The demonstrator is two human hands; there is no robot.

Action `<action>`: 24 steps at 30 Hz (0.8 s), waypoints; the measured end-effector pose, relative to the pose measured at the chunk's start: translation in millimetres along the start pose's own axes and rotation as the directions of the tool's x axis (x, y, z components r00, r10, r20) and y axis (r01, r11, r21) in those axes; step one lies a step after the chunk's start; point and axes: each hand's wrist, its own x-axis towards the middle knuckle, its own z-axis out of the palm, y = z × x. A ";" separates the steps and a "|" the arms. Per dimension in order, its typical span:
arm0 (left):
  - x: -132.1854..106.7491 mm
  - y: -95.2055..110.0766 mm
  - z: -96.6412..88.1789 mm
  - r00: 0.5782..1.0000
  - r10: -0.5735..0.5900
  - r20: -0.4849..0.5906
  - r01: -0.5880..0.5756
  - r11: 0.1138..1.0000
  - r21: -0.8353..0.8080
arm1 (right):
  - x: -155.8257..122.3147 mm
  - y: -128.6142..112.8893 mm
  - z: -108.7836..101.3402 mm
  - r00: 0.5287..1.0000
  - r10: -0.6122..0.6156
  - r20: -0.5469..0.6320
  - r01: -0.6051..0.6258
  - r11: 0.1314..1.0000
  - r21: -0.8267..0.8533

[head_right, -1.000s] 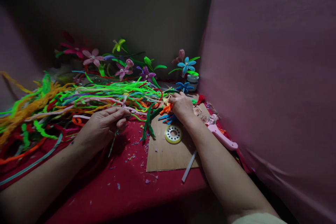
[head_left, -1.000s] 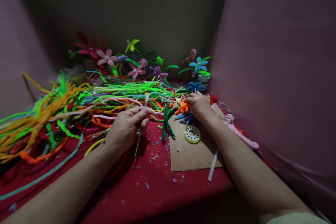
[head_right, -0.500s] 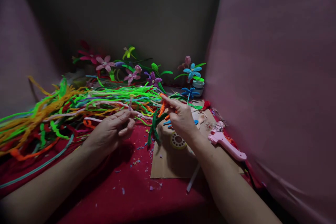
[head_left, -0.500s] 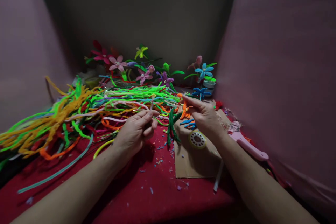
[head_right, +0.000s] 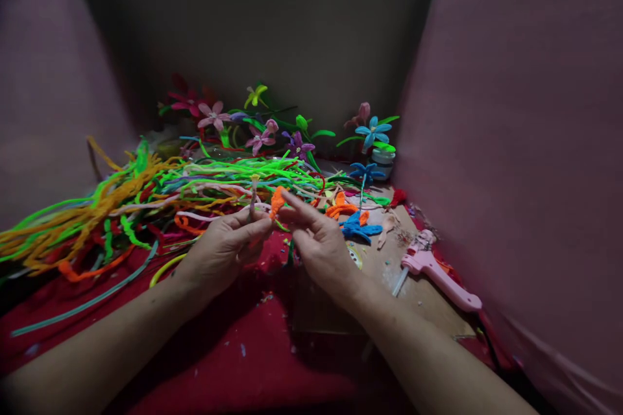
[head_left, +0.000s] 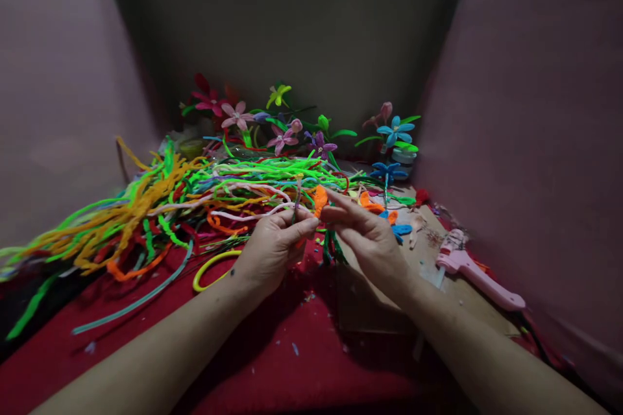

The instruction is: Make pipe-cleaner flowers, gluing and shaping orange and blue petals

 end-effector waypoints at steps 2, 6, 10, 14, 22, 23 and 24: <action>-0.1 0.7 -0.1 1.000 -0.028 0.012 0.028 0.999 0.015 | 4.9 -2.3 -3.0 0.988 0.108 -0.106 -0.085 0.974 0.209; -0.8 0.4 1.6 0.991 -0.103 0.084 0.099 0.994 0.050 | 12.9 -5.3 -8.3 0.932 0.357 -0.067 -0.287 0.836 0.468; -1.7 -0.4 3.3 0.986 -0.134 0.099 0.124 0.987 0.102 | 14.7 0.1 -11.0 0.881 0.471 0.043 -0.412 0.721 0.557; -1.0 -1.0 3.0 0.989 -0.136 0.065 0.129 0.986 0.106 | 14.4 4.9 -13.3 0.903 0.427 0.056 -0.373 0.710 0.598; -1.3 -2.9 2.4 0.989 -0.132 0.072 0.123 0.986 0.109 | 13.3 2.1 -13.4 0.913 0.407 0.029 -0.344 0.732 0.588; -1.2 -2.8 2.3 0.988 -0.133 0.082 0.124 0.986 0.108 | 13.8 2.3 -12.7 0.911 0.411 0.035 -0.352 0.732 0.583; -1.0 -2.6 2.1 0.987 -0.133 0.092 0.124 0.987 0.100 | 14.7 2.0 -12.3 0.909 0.416 0.044 -0.364 0.735 0.572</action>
